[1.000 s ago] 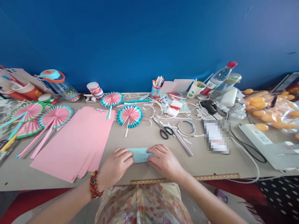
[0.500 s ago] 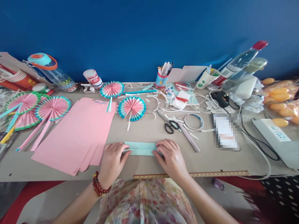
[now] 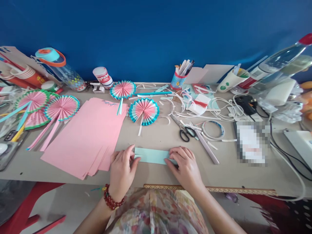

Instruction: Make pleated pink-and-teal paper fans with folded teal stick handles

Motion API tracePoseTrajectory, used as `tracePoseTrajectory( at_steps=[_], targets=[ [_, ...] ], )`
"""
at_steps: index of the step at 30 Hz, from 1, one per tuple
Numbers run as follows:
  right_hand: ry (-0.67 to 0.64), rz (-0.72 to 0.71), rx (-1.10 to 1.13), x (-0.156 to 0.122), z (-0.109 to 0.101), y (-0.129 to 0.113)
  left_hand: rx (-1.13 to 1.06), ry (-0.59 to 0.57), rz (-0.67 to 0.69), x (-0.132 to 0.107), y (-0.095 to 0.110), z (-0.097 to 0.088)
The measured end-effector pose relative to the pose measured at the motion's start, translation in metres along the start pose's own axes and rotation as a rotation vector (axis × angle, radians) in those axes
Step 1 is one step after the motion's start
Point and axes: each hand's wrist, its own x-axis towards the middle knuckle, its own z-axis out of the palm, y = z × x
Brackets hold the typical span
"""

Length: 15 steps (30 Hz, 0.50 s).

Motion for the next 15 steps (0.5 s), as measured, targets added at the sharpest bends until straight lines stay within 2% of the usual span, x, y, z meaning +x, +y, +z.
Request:
tracePoseTrajectory(
  at_steps=[5, 15],
  targets=[
    [0.002, -0.009, 0.021, 0.0000, 0.0006, 0.0022, 0.015, 0.045, -0.036, -0.0033, 0.0017, 0.0014],
    [0.004, -0.003, 0.022, 0.0006, 0.0007, 0.0014, 0.000, 0.004, -0.025, 0.0002, -0.0009, -0.0020]
  ],
)
